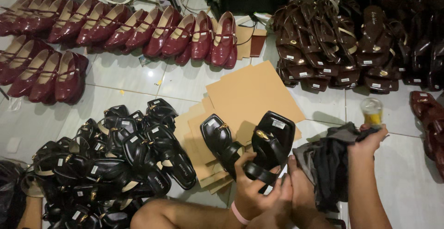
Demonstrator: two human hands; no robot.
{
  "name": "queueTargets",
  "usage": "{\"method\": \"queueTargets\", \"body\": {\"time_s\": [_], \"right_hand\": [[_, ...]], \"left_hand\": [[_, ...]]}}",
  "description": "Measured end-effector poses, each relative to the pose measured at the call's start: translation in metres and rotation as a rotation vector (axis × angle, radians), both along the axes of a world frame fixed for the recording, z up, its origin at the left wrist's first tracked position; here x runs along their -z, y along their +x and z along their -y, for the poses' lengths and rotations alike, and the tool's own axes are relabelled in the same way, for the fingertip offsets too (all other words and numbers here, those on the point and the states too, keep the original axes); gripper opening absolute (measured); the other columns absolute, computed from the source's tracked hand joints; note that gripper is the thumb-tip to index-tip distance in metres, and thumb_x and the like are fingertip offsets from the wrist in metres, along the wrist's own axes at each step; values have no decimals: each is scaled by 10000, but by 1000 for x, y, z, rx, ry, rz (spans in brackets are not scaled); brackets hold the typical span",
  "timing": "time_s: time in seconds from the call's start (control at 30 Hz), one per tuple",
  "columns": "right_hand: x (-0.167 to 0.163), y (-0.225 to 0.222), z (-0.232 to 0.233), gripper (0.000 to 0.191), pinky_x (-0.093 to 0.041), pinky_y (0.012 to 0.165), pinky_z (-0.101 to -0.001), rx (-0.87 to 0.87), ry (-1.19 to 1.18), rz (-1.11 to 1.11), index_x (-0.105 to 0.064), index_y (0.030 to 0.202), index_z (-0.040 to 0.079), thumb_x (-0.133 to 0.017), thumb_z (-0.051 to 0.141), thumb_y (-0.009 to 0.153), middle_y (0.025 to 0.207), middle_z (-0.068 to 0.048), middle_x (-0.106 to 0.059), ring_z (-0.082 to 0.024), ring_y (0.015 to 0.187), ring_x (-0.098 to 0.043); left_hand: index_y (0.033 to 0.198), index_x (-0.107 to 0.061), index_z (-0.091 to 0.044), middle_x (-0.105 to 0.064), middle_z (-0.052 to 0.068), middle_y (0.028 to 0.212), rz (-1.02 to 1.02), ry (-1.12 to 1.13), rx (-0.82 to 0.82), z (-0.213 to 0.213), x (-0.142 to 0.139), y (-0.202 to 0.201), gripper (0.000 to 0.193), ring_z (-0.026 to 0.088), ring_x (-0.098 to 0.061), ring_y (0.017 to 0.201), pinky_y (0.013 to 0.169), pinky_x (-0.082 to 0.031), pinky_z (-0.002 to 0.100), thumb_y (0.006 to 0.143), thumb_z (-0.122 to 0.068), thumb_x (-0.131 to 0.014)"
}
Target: The person sits on the floor and wipes a pair of black sandals with a cloth. They apply liquid from a bottle to the cloth and rub the sandals, then place them on a cardboard sheet. The person repeats this process with another pair of sandals.
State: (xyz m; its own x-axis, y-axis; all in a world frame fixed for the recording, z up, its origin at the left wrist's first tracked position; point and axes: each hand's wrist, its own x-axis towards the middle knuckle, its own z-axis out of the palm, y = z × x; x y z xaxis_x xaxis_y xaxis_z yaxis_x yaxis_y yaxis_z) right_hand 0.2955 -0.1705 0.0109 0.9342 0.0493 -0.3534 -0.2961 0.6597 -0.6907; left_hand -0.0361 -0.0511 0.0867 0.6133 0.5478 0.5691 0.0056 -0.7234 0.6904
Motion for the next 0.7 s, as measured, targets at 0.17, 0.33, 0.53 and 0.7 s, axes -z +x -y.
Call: {"method": "queueTargets", "body": {"time_s": [0.17, 0.33, 0.53, 0.7], "right_hand": [[-6, 0, 1, 398, -478, 725, -301, -17, 45, -12, -607, 1075, 100, -524, 489, 1059, 810, -8, -582, -140, 760, -545], [-12, -7, -11, 428, -572, 728, -362, 298, -322, 38, -433, 1248, 151, -670, 361, 961, 932, 40, -682, -145, 757, -609], [-16, -25, -38, 481, -580, 878, -443, -10, -890, 821, -430, 1410, 28, -747, 264, 1136, 1215, -151, -679, -325, 993, -698], [-15, -34, -38, 332, -551, 796, -476, -120, -1468, 1074, -623, 1244, 38, -784, 234, 1029, 1034, -224, -690, -426, 913, -695]], "left_hand": [[1149, -796, -150, -462, 228, 1321, 17, 80, -47, 1, -3, 1, 422, 406, -547, 1219, 975, -541, 423, 737, -108, -877], [1161, -802, -164, -472, 209, 1334, 3, 107, -43, -1, -7, 0, 428, 380, -569, 1202, 970, -549, 407, 743, -114, -883], [1172, -773, -107, -549, 236, 1283, -1, 129, -7, -8, -10, 2, 441, 427, -560, 1179, 924, -538, 432, 741, -102, -864], [1276, -707, -50, -582, 219, 1260, 4, 22, 8, -8, -13, -2, 544, 429, -562, 1194, 993, -535, 469, 750, -84, -842]]}}
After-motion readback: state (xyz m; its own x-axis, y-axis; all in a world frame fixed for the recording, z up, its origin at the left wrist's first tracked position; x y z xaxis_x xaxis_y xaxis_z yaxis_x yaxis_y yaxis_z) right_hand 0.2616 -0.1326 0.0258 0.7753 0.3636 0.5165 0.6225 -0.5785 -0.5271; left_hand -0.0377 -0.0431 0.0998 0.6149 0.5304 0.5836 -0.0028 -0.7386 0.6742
